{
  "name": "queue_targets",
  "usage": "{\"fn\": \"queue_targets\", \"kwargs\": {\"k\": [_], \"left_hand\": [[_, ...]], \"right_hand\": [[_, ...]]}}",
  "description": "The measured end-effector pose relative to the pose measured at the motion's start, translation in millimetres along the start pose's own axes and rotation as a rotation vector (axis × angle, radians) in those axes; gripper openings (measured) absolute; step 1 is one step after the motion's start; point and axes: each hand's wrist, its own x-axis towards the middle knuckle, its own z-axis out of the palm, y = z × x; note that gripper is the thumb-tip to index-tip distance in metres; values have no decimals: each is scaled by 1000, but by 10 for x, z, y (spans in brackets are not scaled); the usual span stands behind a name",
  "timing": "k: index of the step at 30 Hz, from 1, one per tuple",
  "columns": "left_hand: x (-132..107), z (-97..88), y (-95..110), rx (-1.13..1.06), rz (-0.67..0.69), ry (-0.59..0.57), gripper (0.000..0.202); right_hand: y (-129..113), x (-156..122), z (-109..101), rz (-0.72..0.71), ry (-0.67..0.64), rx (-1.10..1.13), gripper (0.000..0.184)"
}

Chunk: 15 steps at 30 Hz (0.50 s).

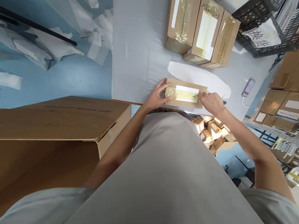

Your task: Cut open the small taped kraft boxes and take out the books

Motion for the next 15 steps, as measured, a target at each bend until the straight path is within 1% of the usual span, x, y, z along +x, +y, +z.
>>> {"fn": "queue_targets", "kwargs": {"k": [3,5,8,12,15], "left_hand": [[-12,-26,42,37,-19,5,99],[-19,-35,59,50,-41,13,100],[-29,-29,53,46,-76,43,101],[-58,-4,14,24,-102,91,97],[-105,-14,-2,18,-124,133,97]], "right_hand": [[335,-141,283,49,26,38,56],[490,-180,427,58,46,62,55],[625,-181,574,51,83,90,52],[805,-240,754,-12,134,93,51],[1041,-289,1014,34,212,154,43]]}}
